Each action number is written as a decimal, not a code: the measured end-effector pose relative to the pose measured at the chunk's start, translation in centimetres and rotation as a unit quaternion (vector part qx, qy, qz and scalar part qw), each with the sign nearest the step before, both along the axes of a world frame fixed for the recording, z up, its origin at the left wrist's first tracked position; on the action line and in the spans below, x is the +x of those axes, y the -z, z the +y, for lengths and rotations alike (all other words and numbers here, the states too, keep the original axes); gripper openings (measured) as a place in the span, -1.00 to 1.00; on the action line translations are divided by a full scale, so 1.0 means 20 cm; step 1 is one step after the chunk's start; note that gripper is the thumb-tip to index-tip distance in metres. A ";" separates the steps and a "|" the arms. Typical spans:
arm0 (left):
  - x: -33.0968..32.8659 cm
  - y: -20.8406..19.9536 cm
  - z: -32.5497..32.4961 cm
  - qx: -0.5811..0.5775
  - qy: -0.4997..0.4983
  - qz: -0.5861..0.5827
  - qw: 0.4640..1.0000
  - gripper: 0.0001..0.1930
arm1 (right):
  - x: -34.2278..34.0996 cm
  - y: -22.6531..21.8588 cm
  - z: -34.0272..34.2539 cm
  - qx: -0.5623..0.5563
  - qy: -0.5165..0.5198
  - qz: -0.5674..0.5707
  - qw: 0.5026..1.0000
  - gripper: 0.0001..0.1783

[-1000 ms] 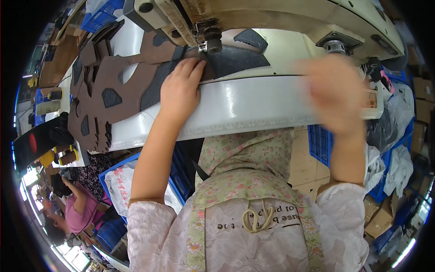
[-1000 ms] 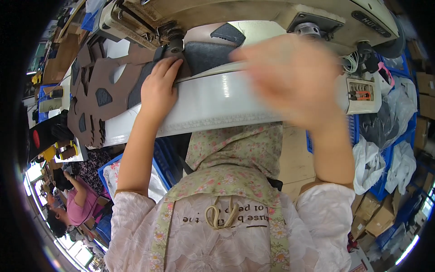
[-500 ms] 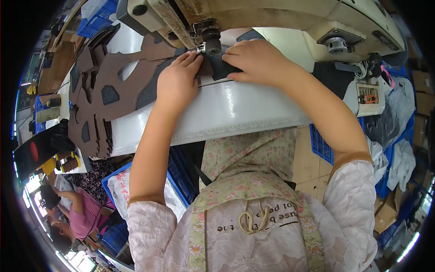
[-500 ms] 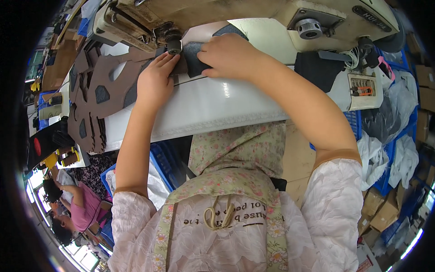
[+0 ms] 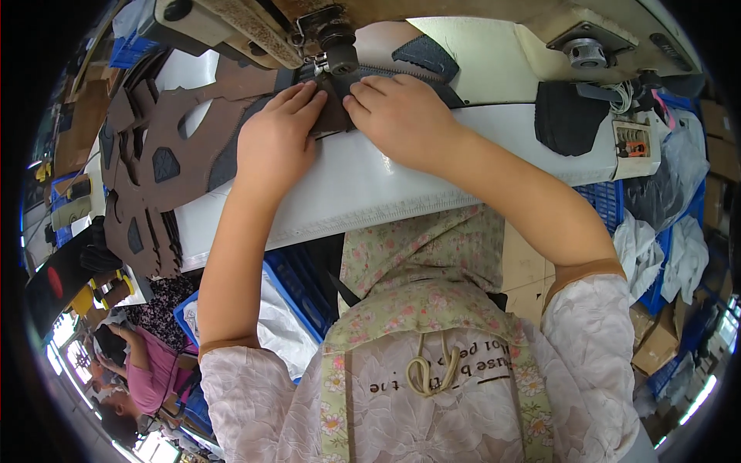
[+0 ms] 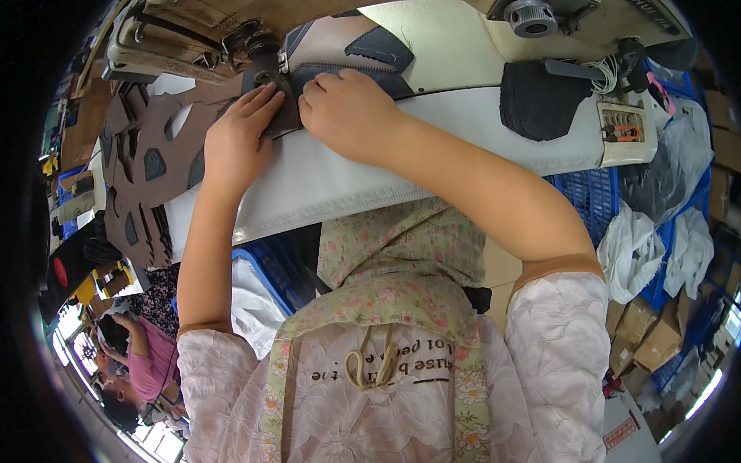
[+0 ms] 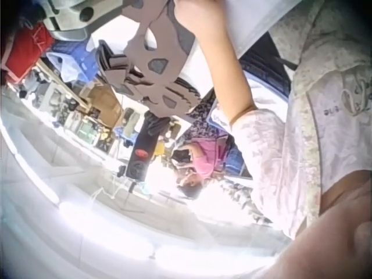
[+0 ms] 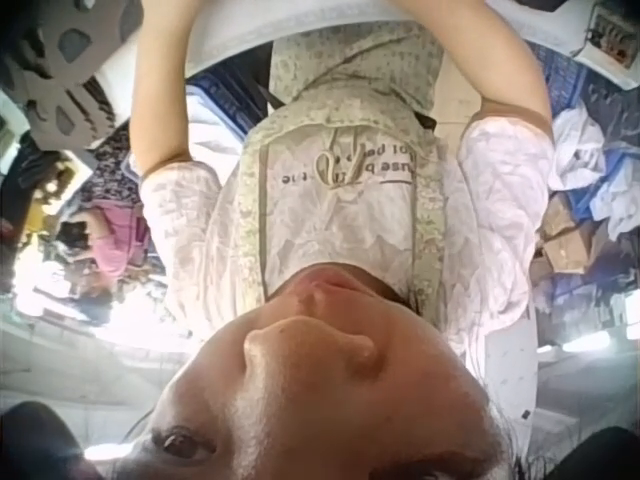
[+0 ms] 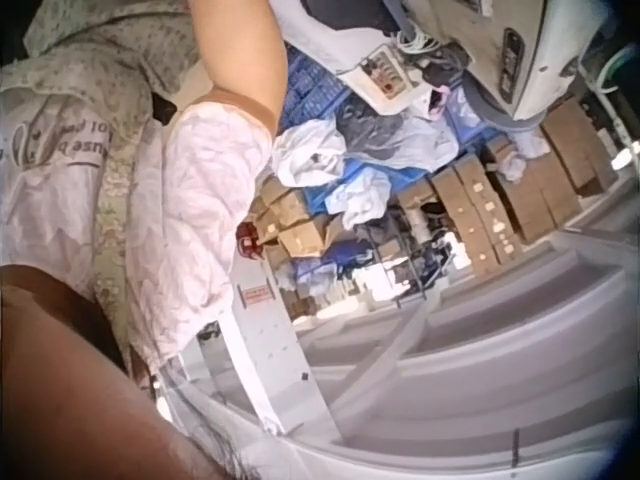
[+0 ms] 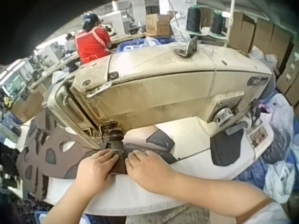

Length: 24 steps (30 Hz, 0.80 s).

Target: Stitching together various brown and black synthetic material pieces for shoe manufacturing using an industrial sewing machine.

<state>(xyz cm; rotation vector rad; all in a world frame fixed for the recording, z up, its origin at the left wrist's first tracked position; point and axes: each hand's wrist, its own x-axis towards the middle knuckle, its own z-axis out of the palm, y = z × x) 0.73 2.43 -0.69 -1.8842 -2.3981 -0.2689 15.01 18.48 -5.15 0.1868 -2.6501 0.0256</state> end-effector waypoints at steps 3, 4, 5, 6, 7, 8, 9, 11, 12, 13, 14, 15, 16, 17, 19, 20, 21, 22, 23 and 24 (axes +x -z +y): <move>0.00 0.01 -0.01 0.000 0.017 0.014 1.000 -0.38 | 0.01 0.02 0.00 -0.003 0.004 0.056 0.998 -0.76; -0.01 0.02 -0.01 -0.001 0.020 0.023 1.000 -0.38 | 0.01 0.02 0.01 -0.011 0.005 0.056 0.998 -0.74; -0.01 0.02 -0.01 -0.002 0.023 0.032 0.999 -0.38 | 0.01 0.03 0.02 -0.017 0.006 0.056 0.998 -0.73; -0.01 0.03 -0.02 -0.002 0.023 0.032 0.999 -0.38 | 0.01 0.04 0.03 -0.018 0.006 0.055 0.998 -0.73; -0.01 0.04 -0.02 0.001 0.024 0.045 0.999 -0.38 | 0.01 0.04 0.04 -0.014 0.003 0.059 0.998 -0.71; -0.02 0.05 -0.02 0.004 0.025 0.059 0.998 -0.38 | 0.00 0.05 0.05 -0.011 -0.001 0.062 0.998 -0.69; -0.02 0.05 -0.02 0.003 0.024 0.058 0.998 -0.38 | 0.00 0.05 0.05 -0.012 -0.002 0.061 0.998 -0.69; -0.03 0.07 -0.02 0.012 0.032 0.073 0.997 -0.39 | -0.01 0.05 0.05 -0.021 0.001 0.050 0.999 -0.67; -0.04 0.08 -0.02 0.012 0.032 0.072 0.997 -0.39 | -0.01 0.06 0.05 -0.021 0.000 0.049 0.999 -0.67; -0.04 0.08 -0.02 0.017 0.033 0.076 0.996 -0.39 | -0.01 0.06 0.05 -0.025 0.003 0.053 0.998 -0.68; -0.05 0.09 -0.02 0.020 0.034 0.081 0.996 -0.39 | -0.01 0.06 0.06 -0.031 0.005 0.057 0.998 -0.68; -0.05 0.09 -0.03 0.020 0.033 0.081 0.996 -0.39 | -0.01 0.07 0.06 -0.031 0.004 0.057 0.998 -0.68; -0.05 0.09 -0.03 0.020 0.031 0.081 0.996 -0.39 | -0.01 0.07 0.06 -0.041 0.005 0.057 0.998 -0.68; -0.05 0.10 -0.03 0.020 0.030 0.081 0.996 -0.38 | -0.01 0.07 0.07 -0.050 0.007 0.057 0.997 -0.69; -0.06 0.10 -0.04 0.020 0.031 0.077 0.996 -0.38 | -0.01 0.08 0.06 -0.057 0.015 0.051 0.997 -0.66; -0.06 0.10 -0.04 0.020 0.033 0.073 0.997 -0.38 | -0.01 0.08 0.06 -0.063 0.023 0.045 0.997 -0.63; -0.06 0.10 -0.04 0.019 0.033 0.073 0.997 -0.38 | -0.01 0.08 0.07 -0.064 0.022 0.045 0.997 -0.63; -0.06 0.10 -0.04 0.019 0.033 0.071 0.997 -0.38 | -0.01 0.08 0.07 -0.062 0.016 0.052 0.997 -0.66; -0.07 0.10 -0.04 0.019 0.034 0.069 0.997 -0.37 | -0.01 0.08 0.07 -0.061 0.009 0.060 0.996 -0.68; -0.07 0.11 -0.04 0.019 0.033 0.069 0.997 -0.37 | -0.01 0.08 0.08 -0.061 0.009 0.060 0.996 -0.68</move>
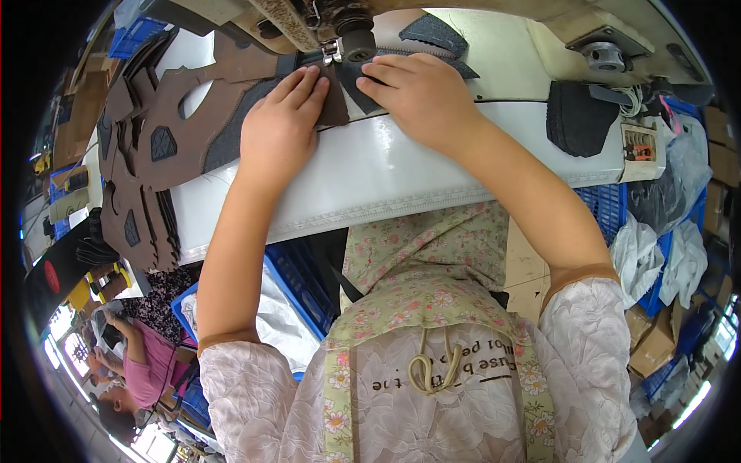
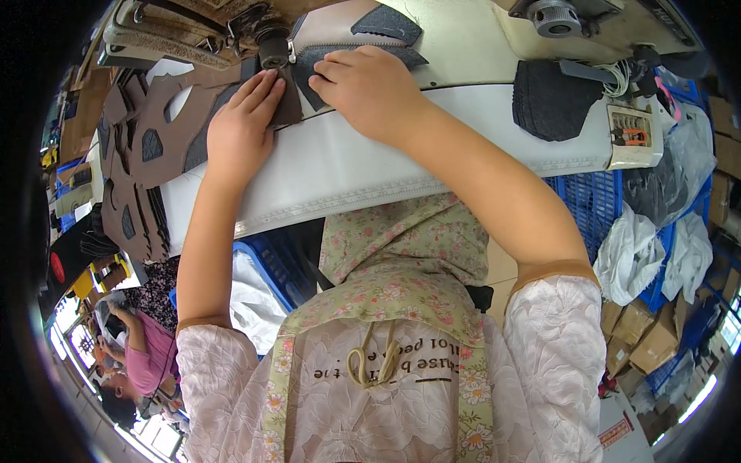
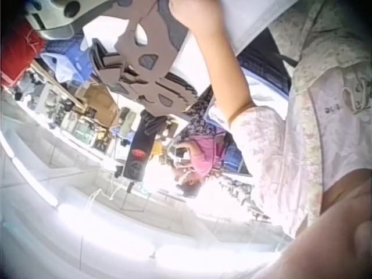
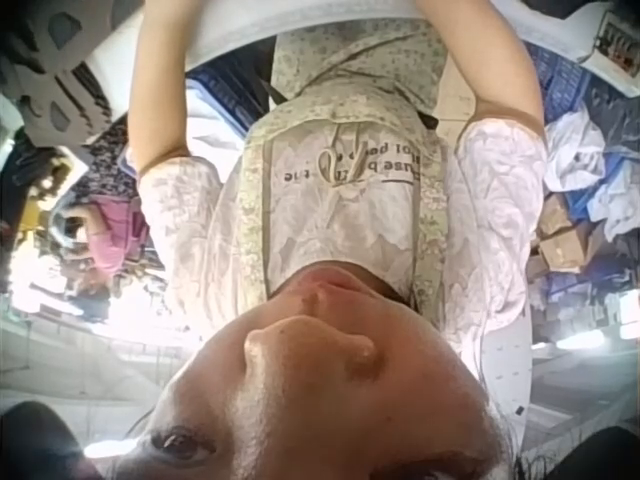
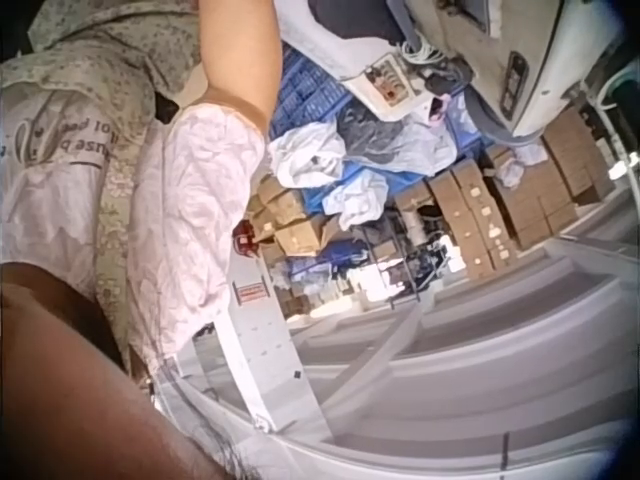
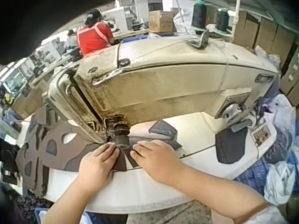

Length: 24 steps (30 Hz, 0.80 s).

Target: Stitching together various brown and black synthetic material pieces for shoe manufacturing using an industrial sewing machine.

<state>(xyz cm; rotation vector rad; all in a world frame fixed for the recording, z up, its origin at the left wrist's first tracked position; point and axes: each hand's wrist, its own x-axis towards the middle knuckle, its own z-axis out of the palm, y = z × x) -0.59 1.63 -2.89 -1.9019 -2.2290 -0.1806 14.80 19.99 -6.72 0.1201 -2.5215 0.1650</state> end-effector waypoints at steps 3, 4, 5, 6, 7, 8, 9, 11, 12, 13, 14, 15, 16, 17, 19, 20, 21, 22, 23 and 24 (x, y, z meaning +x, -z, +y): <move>0.01 0.01 0.01 0.002 -0.011 0.005 1.000 -0.36 | 0.00 0.00 0.00 0.005 0.006 -0.002 1.000 -0.67; 0.02 0.00 0.01 0.003 -0.011 0.011 1.000 -0.36 | 0.00 -0.01 0.00 0.007 0.007 0.000 1.000 -0.68; 0.02 0.00 0.01 0.005 -0.010 0.016 1.000 -0.36 | 0.00 -0.01 0.00 0.008 0.009 0.000 1.000 -0.68; 0.02 0.01 0.01 0.005 -0.010 0.015 1.000 -0.36 | 0.00 -0.01 0.00 0.009 0.009 -0.001 1.000 -0.68; 0.02 0.01 0.02 0.007 -0.011 0.019 1.000 -0.36 | 0.00 0.00 0.00 0.005 0.011 0.001 1.000 -0.68; 0.02 0.01 0.02 0.008 -0.012 0.023 1.000 -0.36 | -0.01 -0.01 0.00 0.002 0.011 0.003 1.000 -0.68; 0.01 0.01 0.01 0.008 -0.013 0.024 1.000 -0.36 | -0.01 -0.01 0.00 0.002 0.011 0.003 1.000 -0.68; 0.01 0.02 0.01 0.009 -0.011 0.025 1.000 -0.36 | -0.01 -0.01 -0.01 -0.009 0.013 0.001 1.000 -0.67; 0.00 0.02 0.02 0.010 -0.010 0.025 1.000 -0.36 | -0.01 -0.01 -0.01 -0.008 0.013 0.001 1.000 -0.67; 0.01 0.02 0.02 0.014 -0.010 0.018 1.000 -0.37 | -0.01 -0.01 0.00 -0.010 0.013 0.000 1.000 -0.67; 0.01 0.02 0.02 0.017 -0.012 0.011 1.000 -0.37 | -0.01 -0.01 -0.01 -0.013 0.012 0.001 1.000 -0.67; 0.01 0.02 0.02 0.016 -0.013 0.012 1.000 -0.37 | -0.01 -0.01 -0.01 -0.014 0.011 0.001 1.000 -0.67; 0.01 0.02 0.02 0.016 -0.014 0.014 1.000 -0.37 | -0.01 -0.01 0.00 -0.012 0.013 -0.003 1.000 -0.68; 0.01 0.02 0.03 0.015 -0.015 0.016 1.000 -0.37 | -0.01 -0.02 0.00 -0.009 0.016 -0.007 1.000 -0.68; 0.02 0.01 0.03 0.017 -0.016 0.019 1.000 -0.37 | -0.01 -0.03 0.00 -0.004 0.015 -0.008 1.000 -0.68; 0.02 0.01 0.04 0.020 -0.015 0.021 0.999 -0.37 | -0.01 -0.03 0.01 0.001 0.016 -0.008 1.000 -0.68; 0.02 0.02 0.04 0.021 -0.014 0.023 0.999 -0.37 | 0.00 -0.03 0.01 0.002 0.017 -0.006 1.000 -0.68; 0.03 0.02 0.04 0.027 -0.007 0.022 0.999 -0.38 | 0.01 -0.03 0.01 -0.005 0.015 -0.024 1.000 -0.68; 0.03 0.01 0.04 0.033 -0.003 0.025 0.999 -0.39 | 0.00 -0.04 0.01 -0.012 0.011 -0.036 0.999 -0.68; 0.03 0.00 0.03 0.035 -0.004 0.032 0.999 -0.39 | 0.00 -0.04 0.00 -0.011 0.009 -0.029 0.999 -0.68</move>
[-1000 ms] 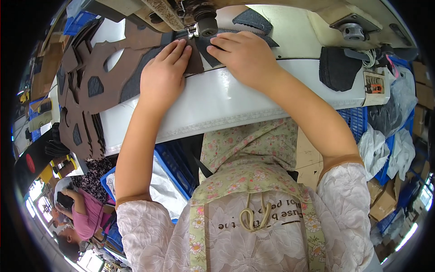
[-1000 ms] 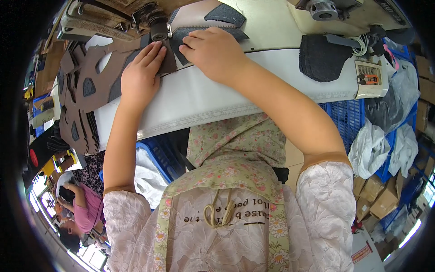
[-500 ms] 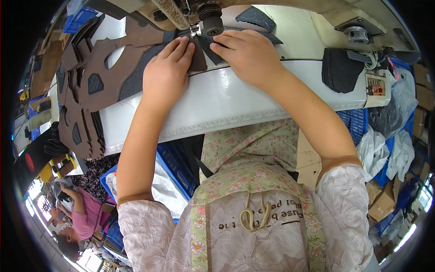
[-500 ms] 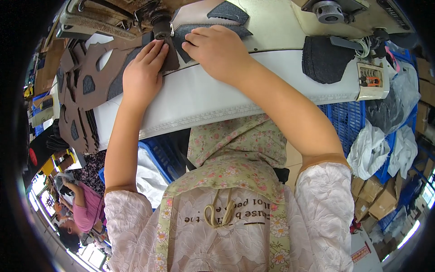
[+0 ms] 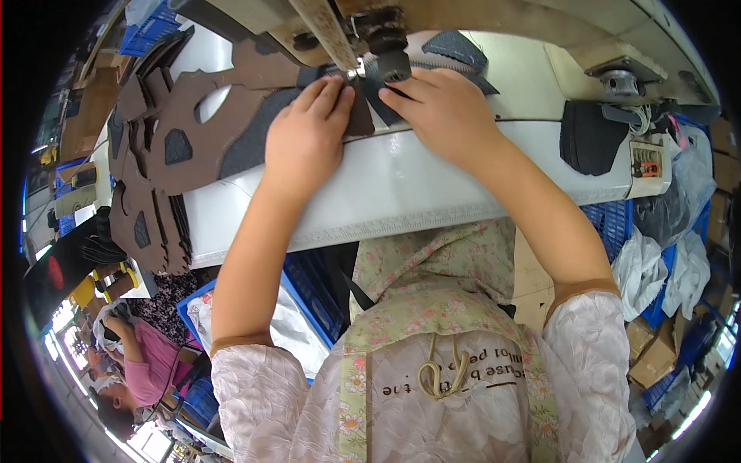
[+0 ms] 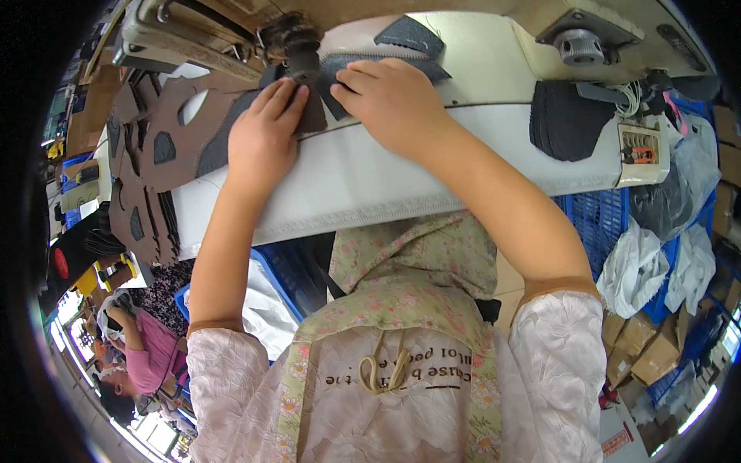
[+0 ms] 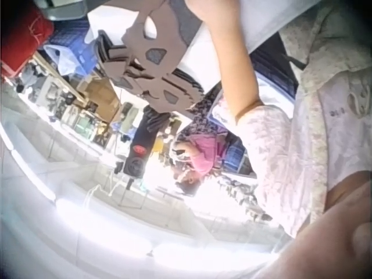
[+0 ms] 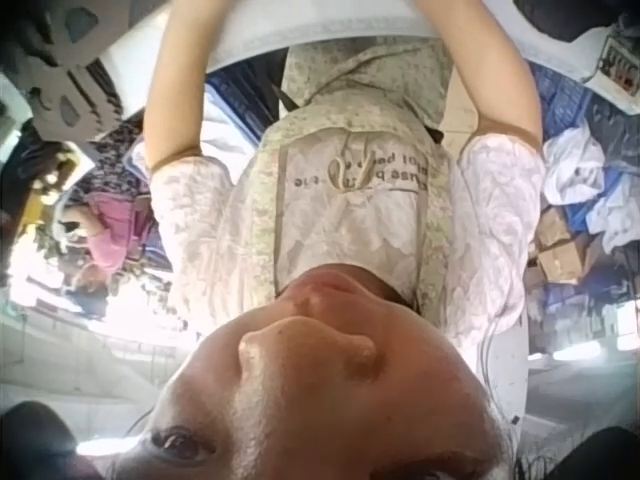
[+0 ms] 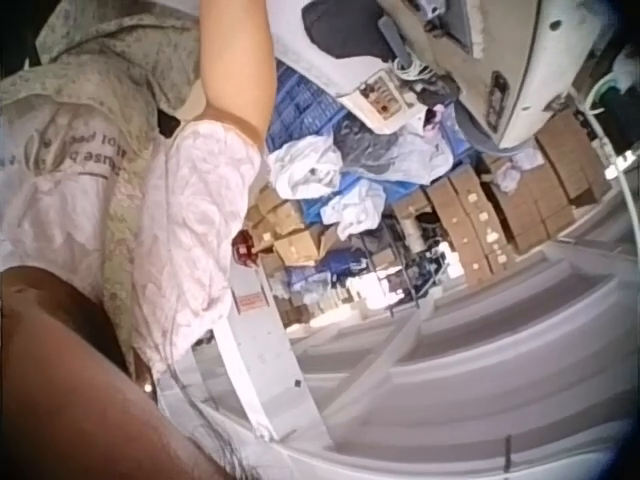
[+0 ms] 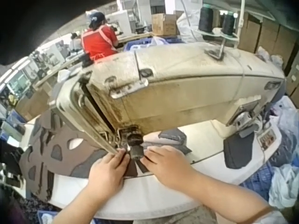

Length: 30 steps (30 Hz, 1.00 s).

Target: Stitching together various brown and black synthetic material pieces for shoe manufacturing using an industrial sewing machine.

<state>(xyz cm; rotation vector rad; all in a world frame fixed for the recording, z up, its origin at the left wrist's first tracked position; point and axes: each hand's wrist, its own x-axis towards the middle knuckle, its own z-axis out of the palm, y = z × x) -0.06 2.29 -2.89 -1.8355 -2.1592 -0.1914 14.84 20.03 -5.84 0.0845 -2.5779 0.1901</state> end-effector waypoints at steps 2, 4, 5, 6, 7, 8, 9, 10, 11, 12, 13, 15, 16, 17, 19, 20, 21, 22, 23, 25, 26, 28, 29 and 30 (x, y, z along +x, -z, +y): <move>0.01 -0.01 0.00 0.000 0.005 -0.028 1.000 -0.42 | 0.01 -0.01 -0.01 -0.015 0.003 -0.027 1.000 -0.67; 0.01 0.00 0.01 0.009 0.010 -0.029 0.999 -0.44 | 0.01 -0.02 -0.01 -0.016 0.005 -0.032 0.999 -0.67; 0.01 0.00 0.00 0.009 0.010 -0.036 0.999 -0.44 | 0.02 -0.02 -0.01 -0.021 0.004 -0.043 0.999 -0.67; 0.01 0.00 0.00 0.008 0.010 -0.044 0.999 -0.44 | 0.02 -0.03 -0.01 -0.019 0.002 -0.041 0.999 -0.67; 0.01 0.00 0.00 0.005 0.010 -0.045 0.999 -0.44 | 0.01 -0.03 -0.01 -0.019 0.000 -0.034 0.999 -0.67; 0.01 0.00 0.00 0.006 0.008 -0.045 0.999 -0.44 | 0.01 -0.03 -0.01 -0.018 -0.002 -0.028 0.999 -0.67; 0.01 0.00 -0.01 0.003 0.006 -0.046 0.999 -0.44 | 0.01 -0.03 -0.01 -0.017 -0.004 -0.028 0.999 -0.67; 0.01 0.00 -0.01 0.000 0.005 -0.047 0.999 -0.43 | 0.01 -0.03 -0.01 -0.021 -0.006 -0.022 1.000 -0.66; 0.01 0.00 0.00 0.001 0.004 -0.047 0.999 -0.43 | 0.01 -0.02 -0.01 -0.025 -0.006 -0.017 1.000 -0.66; 0.00 0.01 0.00 0.006 0.009 -0.049 0.999 -0.43 | 0.01 -0.02 -0.01 -0.024 -0.007 -0.017 1.000 -0.66; 0.00 0.01 0.01 0.012 0.014 -0.050 0.999 -0.43 | 0.01 -0.02 0.00 -0.024 -0.006 -0.011 1.000 -0.65; 0.00 0.00 0.00 0.011 0.013 -0.053 0.998 -0.43 | 0.01 -0.02 0.00 -0.024 -0.007 -0.006 1.000 -0.64; 0.00 -0.01 0.00 0.011 0.013 -0.056 0.998 -0.42 | 0.01 -0.02 -0.01 -0.021 -0.006 -0.007 1.000 -0.64; 0.00 -0.01 0.00 0.012 0.012 -0.057 0.998 -0.42 | 0.01 -0.03 0.00 -0.016 -0.004 -0.008 1.000 -0.63; 0.00 -0.01 0.01 0.017 0.016 -0.066 0.998 -0.42 | 0.01 -0.03 0.00 -0.019 -0.006 -0.008 1.000 -0.62; 0.00 -0.01 0.00 0.018 0.015 -0.067 0.997 -0.42 | 0.01 -0.03 0.00 -0.023 -0.008 -0.006 1.000 -0.62; 0.00 -0.01 0.00 0.018 0.016 -0.067 0.997 -0.43 | 0.00 -0.03 0.00 -0.022 -0.010 -0.006 1.000 -0.62; 0.00 -0.01 0.00 0.019 0.017 -0.068 0.997 -0.43 | 0.00 -0.03 -0.01 -0.024 -0.008 -0.008 1.000 -0.62; -0.01 -0.01 0.00 0.020 0.016 -0.068 0.997 -0.43 | 0.00 -0.03 -0.01 -0.026 -0.005 -0.010 1.000 -0.62; -0.03 -0.02 -0.01 0.038 0.025 -0.099 0.994 -0.47 | 0.00 -0.03 -0.01 -0.024 -0.007 -0.009 1.000 -0.62; -0.03 -0.02 0.00 0.039 0.027 -0.100 0.994 -0.47 | 0.00 -0.03 0.00 -0.022 -0.004 -0.009 1.000 -0.63; -0.03 -0.02 0.02 0.037 0.034 -0.100 0.994 -0.53 | 0.01 -0.03 0.01 -0.020 -0.002 -0.006 1.000 -0.63; -0.04 -0.02 0.02 0.039 0.034 -0.100 0.994 -0.53 | 0.01 -0.03 0.01 -0.021 -0.006 -0.001 1.000 -0.63; -0.04 -0.03 0.01 0.036 0.033 -0.097 0.994 -0.55 | 0.00 -0.03 0.00 -0.019 -0.006 -0.002 1.000 -0.63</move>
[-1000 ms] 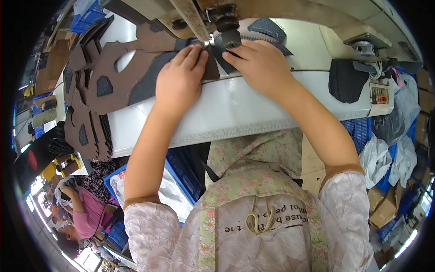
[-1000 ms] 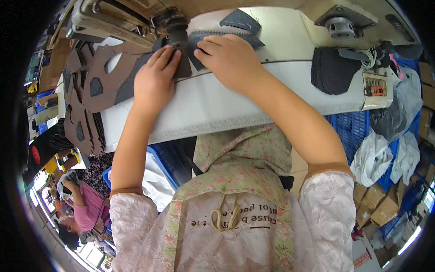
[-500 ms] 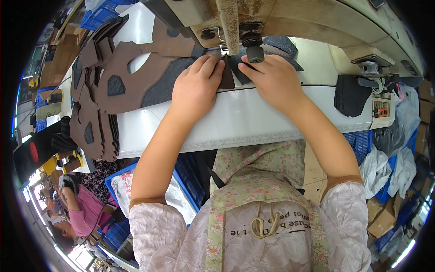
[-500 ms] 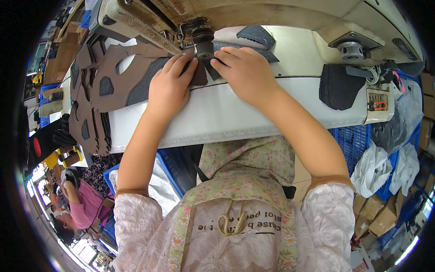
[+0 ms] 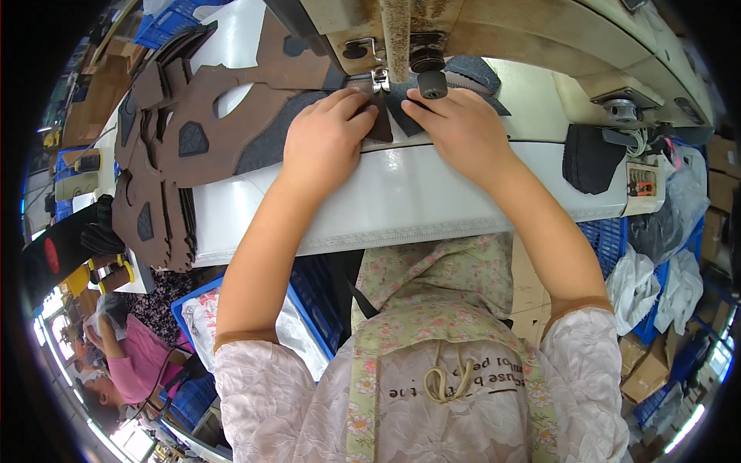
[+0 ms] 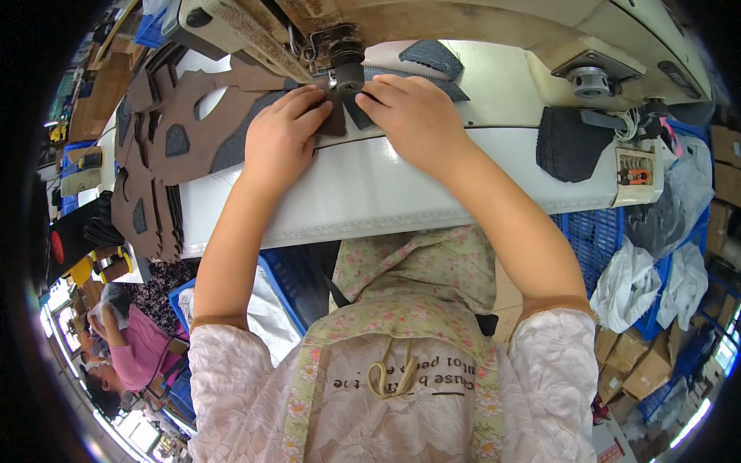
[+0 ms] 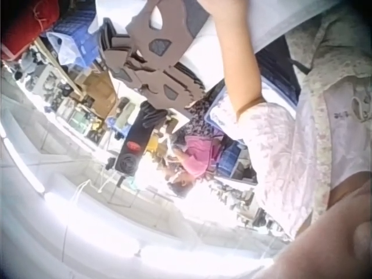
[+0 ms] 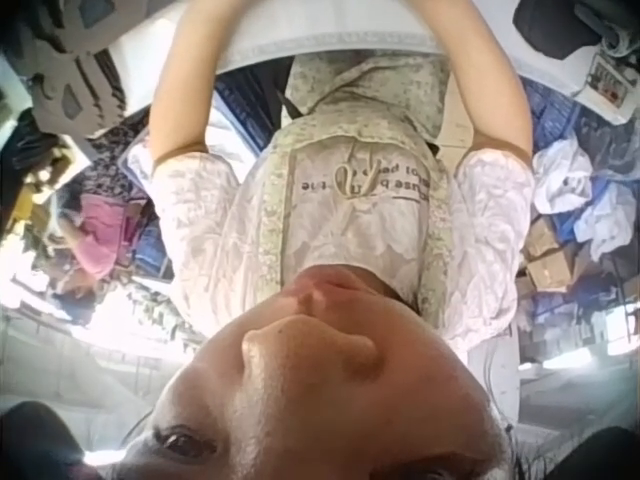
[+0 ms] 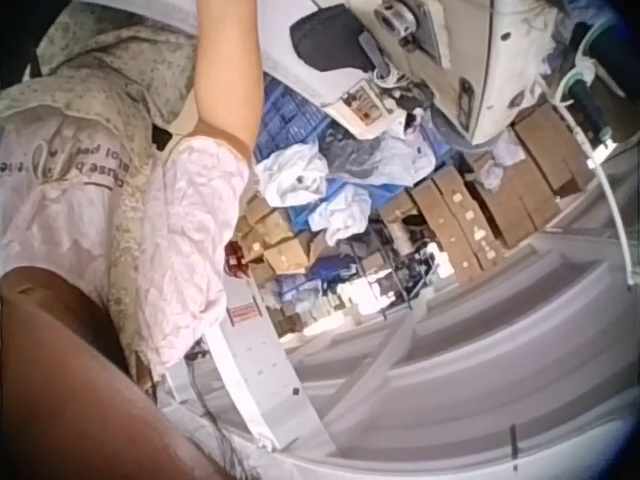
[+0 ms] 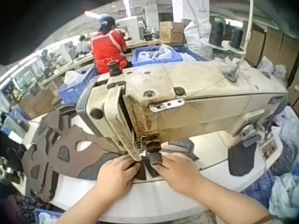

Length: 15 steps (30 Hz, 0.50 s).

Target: Stitching together various brown and black synthetic material pieces for shoe manufacturing using an industrial sewing machine.

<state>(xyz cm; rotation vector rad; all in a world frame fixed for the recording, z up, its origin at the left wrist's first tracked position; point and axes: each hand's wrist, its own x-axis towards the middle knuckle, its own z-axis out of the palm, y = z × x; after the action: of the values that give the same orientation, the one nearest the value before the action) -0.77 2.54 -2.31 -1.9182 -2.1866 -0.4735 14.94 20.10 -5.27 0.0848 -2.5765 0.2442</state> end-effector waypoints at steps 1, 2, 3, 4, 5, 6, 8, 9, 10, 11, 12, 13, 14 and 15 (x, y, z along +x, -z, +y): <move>0.00 0.00 0.00 -0.003 -0.001 0.003 1.000 -0.56 | 0.00 0.00 -0.01 0.000 -0.001 -0.002 1.000 -0.63; 0.00 -0.01 0.00 0.001 0.000 0.004 1.000 -0.56 | -0.01 0.00 -0.01 0.002 -0.001 -0.002 1.000 -0.62; -0.01 0.00 -0.01 -0.006 -0.003 0.003 1.000 -0.57 | -0.01 0.00 -0.01 0.005 0.000 -0.002 1.000 -0.62; -0.01 0.00 -0.01 -0.012 -0.006 0.002 1.000 -0.58 | -0.01 0.00 -0.01 0.006 -0.001 -0.009 1.000 -0.62; -0.01 0.00 -0.01 -0.010 -0.004 0.002 1.000 -0.58 | -0.01 0.00 -0.02 0.006 -0.002 -0.016 1.000 -0.61; -0.01 -0.01 -0.01 -0.013 -0.001 0.005 1.000 -0.57 | -0.01 0.00 -0.02 0.008 0.000 -0.015 1.000 -0.61; -0.01 -0.01 0.00 -0.016 0.003 0.010 1.000 -0.57 | 0.00 -0.01 -0.02 0.018 0.014 -0.021 1.000 -0.61; -0.02 0.00 0.00 -0.016 0.007 0.024 1.000 -0.56 | -0.01 -0.02 -0.02 0.019 0.015 -0.020 1.000 -0.61; -0.02 0.00 0.00 -0.016 0.011 0.038 0.999 -0.54 | -0.01 -0.02 -0.02 0.024 0.014 -0.016 0.999 -0.61; -0.01 -0.01 0.00 -0.015 0.012 0.038 0.999 -0.54 | -0.01 -0.04 -0.03 0.029 0.014 -0.014 0.999 -0.61; -0.01 -0.03 0.00 -0.023 0.012 0.061 0.998 -0.53 | -0.01 -0.05 -0.03 0.030 0.015 -0.014 0.999 -0.61; 0.00 -0.04 0.00 -0.031 0.012 0.085 0.996 -0.52 | 0.00 -0.08 -0.03 0.039 0.017 -0.033 0.999 -0.61; 0.01 -0.04 0.00 -0.030 0.013 0.085 0.996 -0.52 | 0.00 -0.11 -0.02 0.048 0.018 -0.050 0.997 -0.62; 0.03 -0.03 -0.01 -0.044 -0.003 0.061 0.997 -0.50 | 0.00 -0.13 -0.01 0.050 0.019 -0.050 0.997 -0.62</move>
<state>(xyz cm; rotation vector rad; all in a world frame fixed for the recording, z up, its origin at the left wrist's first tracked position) -0.24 2.33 -1.65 -1.9300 -2.1686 -0.2562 14.97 19.82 -2.76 0.0608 -2.6865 0.1073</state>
